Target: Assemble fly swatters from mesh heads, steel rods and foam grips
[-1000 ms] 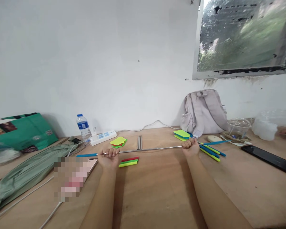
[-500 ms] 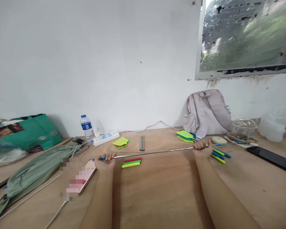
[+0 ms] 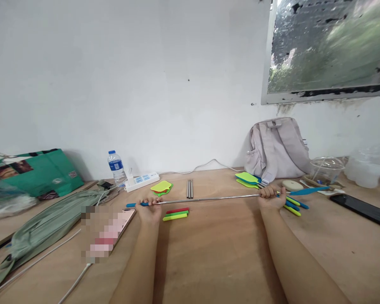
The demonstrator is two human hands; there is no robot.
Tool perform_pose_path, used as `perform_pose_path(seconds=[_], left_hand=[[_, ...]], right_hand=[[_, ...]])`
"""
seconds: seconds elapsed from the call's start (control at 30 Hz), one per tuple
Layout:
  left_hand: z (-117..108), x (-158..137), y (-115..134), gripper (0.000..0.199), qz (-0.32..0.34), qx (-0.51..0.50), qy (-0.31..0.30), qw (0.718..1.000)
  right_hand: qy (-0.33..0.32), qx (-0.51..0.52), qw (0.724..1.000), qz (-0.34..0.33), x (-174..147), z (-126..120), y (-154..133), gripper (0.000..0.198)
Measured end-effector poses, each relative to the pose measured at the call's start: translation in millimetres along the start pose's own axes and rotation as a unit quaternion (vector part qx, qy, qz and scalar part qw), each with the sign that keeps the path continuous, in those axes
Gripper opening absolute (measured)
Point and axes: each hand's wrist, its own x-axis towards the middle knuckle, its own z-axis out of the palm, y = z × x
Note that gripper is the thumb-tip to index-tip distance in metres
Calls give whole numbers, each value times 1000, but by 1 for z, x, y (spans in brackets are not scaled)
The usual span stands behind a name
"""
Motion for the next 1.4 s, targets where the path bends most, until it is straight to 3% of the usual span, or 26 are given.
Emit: perform_pose_path(seconds=[0.23, 0.4, 0.57, 0.8, 0.93, 1.1, 1.17, 1.3, 1.4], left_hand=[[11, -11, 6, 32, 48, -34, 4, 998], [12, -6, 10, 29, 78, -31, 37, 996], [8, 2, 10, 27, 96, -22, 33, 995], [-8, 10, 26, 28, 119, -50, -3, 992], [-20, 7, 40, 33, 123, -77, -33, 989], [-30, 6, 40, 42, 118, -104, -51, 986], [-32, 7, 37, 49, 114, -112, -48, 986], [-32, 10, 32, 58, 100, -109, -14, 989], [-28, 9, 35, 53, 67, -42, 15, 997]], right_hand=[[17, -28, 999, 18, -1, 7, 12, 39], [54, -60, 997, 6, 0, 10, 20, 45], [68, -84, 994, 1, 4, 15, 20, 49], [19, -120, 989, 89, 0, 32, 19, 43], [-4, -181, 972, 147, -5, 29, 3, 35], [7, -345, 914, 214, -7, 16, -31, 29], [8, -352, 908, 226, -8, 16, -36, 27], [46, -310, 936, 162, -7, 20, -30, 27], [77, -290, 947, 114, -1, 21, -28, 22]])
